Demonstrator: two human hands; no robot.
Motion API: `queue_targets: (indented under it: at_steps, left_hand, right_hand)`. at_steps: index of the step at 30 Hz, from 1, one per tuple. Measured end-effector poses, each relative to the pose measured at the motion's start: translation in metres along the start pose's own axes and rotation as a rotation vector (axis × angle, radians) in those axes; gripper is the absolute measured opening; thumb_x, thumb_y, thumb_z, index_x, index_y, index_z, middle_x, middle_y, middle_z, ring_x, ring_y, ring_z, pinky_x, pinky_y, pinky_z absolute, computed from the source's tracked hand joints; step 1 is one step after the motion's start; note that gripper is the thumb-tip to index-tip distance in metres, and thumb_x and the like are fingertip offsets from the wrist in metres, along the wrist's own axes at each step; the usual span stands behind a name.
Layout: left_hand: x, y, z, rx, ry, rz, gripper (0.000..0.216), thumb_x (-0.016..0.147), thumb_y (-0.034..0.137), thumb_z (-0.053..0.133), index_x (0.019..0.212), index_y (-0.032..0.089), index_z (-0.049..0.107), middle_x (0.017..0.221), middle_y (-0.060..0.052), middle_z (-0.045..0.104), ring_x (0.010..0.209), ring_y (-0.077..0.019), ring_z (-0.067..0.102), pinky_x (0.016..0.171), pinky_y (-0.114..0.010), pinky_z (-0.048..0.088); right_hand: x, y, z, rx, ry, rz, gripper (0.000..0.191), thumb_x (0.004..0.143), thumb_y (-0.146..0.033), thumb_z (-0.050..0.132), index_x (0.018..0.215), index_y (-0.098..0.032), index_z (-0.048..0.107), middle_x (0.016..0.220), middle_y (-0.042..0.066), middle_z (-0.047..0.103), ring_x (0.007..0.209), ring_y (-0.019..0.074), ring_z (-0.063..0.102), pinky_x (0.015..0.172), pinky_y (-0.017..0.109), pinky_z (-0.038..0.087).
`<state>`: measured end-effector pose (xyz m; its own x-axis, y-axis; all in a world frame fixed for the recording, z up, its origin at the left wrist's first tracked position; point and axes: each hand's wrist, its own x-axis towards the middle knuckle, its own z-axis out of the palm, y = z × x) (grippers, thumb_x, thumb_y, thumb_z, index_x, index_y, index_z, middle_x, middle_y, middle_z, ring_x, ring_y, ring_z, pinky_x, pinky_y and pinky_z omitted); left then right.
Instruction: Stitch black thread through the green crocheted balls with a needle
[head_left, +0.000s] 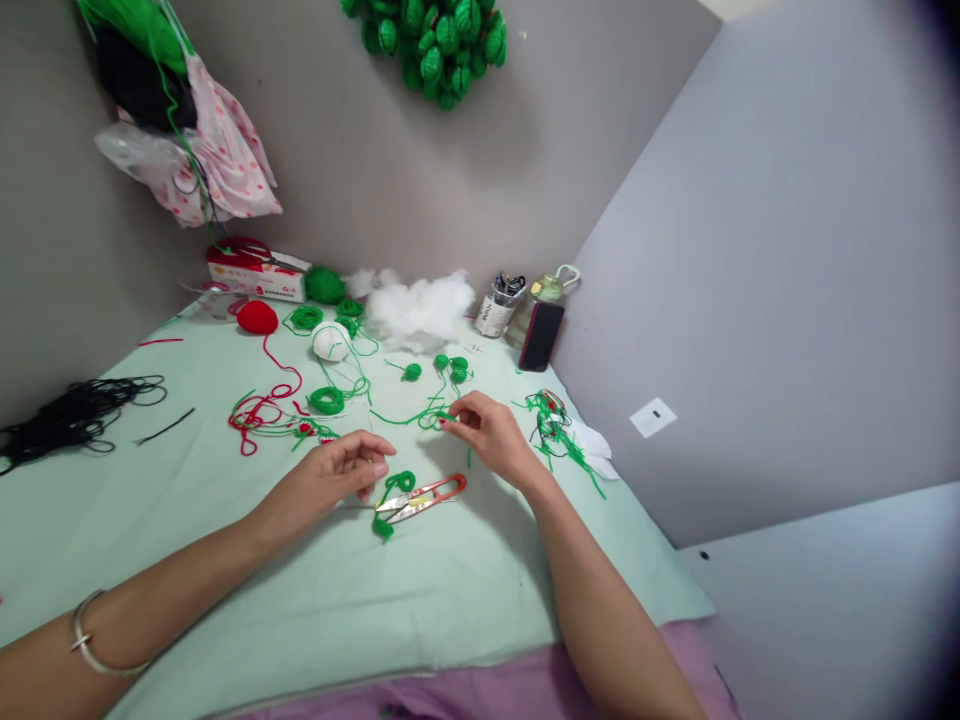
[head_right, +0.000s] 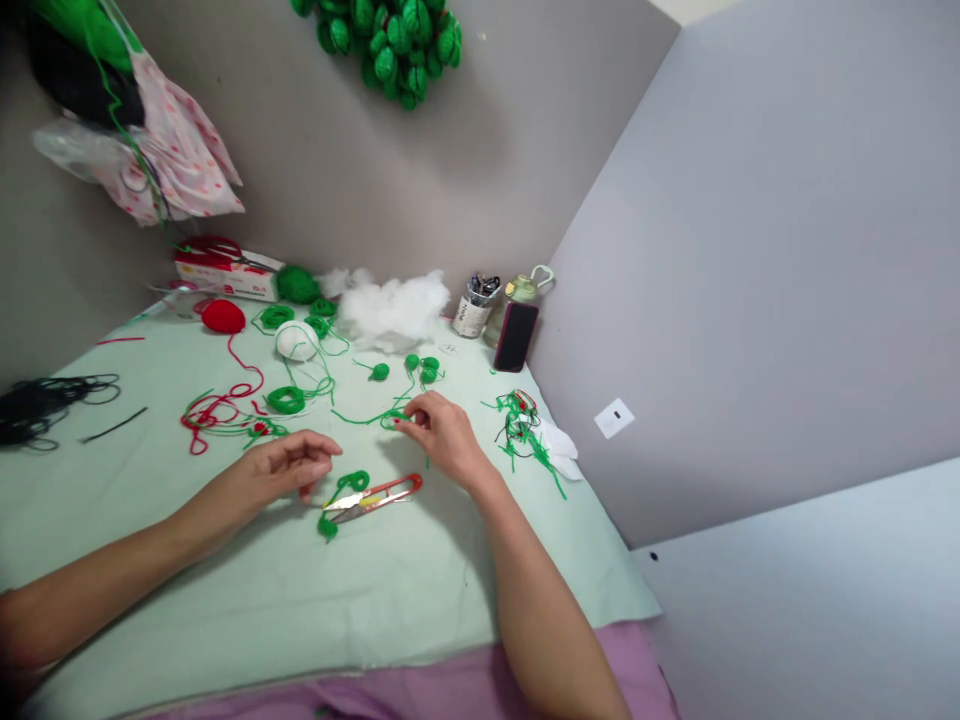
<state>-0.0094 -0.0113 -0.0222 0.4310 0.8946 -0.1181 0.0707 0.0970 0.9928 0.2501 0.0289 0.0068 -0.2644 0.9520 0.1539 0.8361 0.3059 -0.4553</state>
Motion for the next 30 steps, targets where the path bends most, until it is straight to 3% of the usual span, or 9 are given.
queue_targets:
  at_steps: [3,6,11,19,24,30]
  left_hand:
    - [0.000,-0.001,0.002,-0.059,0.050,0.029,0.037,0.085,0.048,0.072,0.111,0.023,0.063,0.096,0.000,0.063,0.076,-0.0141,0.063,0.075,-0.028,0.050]
    - [-0.002,0.002,0.003,-0.108,0.038,0.065,0.031,0.084,0.046,0.073,0.096,0.020,0.061,0.084,0.001,0.063,0.075,-0.0157,0.064,0.075,-0.030,0.053]
    - [-0.004,0.007,0.000,-0.146,0.095,0.079,0.025,0.087,0.041,0.072,0.092,0.020,0.060,0.078,0.002,0.063,0.076,-0.0156,0.067,0.079,-0.030,0.054]
    - [-0.005,0.006,0.001,-0.170,0.105,0.148,0.031,0.079,0.035,0.078,0.101,0.019,0.062,0.097,-0.002,0.063,0.083,-0.0164,0.065,0.079,-0.032,0.055]
    - [-0.006,0.005,0.002,-0.093,0.160,0.205,0.028,0.078,0.030,0.079,0.101,0.021,0.064,0.099,-0.001,0.062,0.096,-0.0172,0.060,0.088,-0.030,0.051]
    - [-0.010,0.011,0.004,-0.043,0.141,0.232,0.018,0.082,0.032,0.076,0.086,0.019,0.064,0.087,0.000,0.061,0.085,-0.0164,0.059,0.080,-0.029,0.048]
  right_hand:
    - [-0.013,-0.031,0.010,0.235,-0.048,-0.229,0.015,0.091,-0.034,0.070,0.092,-0.020,0.064,0.084,-0.001,0.058,0.071,0.0108,0.054,0.067,0.022,0.043]
    - [-0.022,-0.050,0.021,0.283,-0.060,-0.367,0.013,0.093,-0.032,0.068,0.089,-0.020,0.064,0.084,0.000,0.058,0.073,0.0113,0.055,0.068,0.023,0.043]
    - [-0.025,-0.052,0.028,0.440,-0.020,-0.320,0.012,0.092,-0.029,0.069,0.101,-0.021,0.067,0.088,0.002,0.060,0.075,0.0124,0.058,0.073,0.025,0.048]
    - [-0.026,-0.059,0.026,0.577,-0.022,-0.267,0.006,0.092,-0.026,0.066,0.094,-0.021,0.069,0.083,0.001,0.062,0.074,0.0125,0.058,0.066,0.024,0.046]
    - [-0.027,-0.062,0.033,0.573,0.066,-0.301,0.008,0.091,-0.018,0.062,0.092,-0.021,0.069,0.082,0.001,0.062,0.072,0.0124,0.058,0.068,0.026,0.047]
    - [-0.027,-0.063,0.035,0.611,0.096,-0.300,0.010,0.088,-0.014,0.060,0.089,-0.021,0.067,0.079,0.000,0.061,0.071,0.0119,0.056,0.066,0.025,0.046]
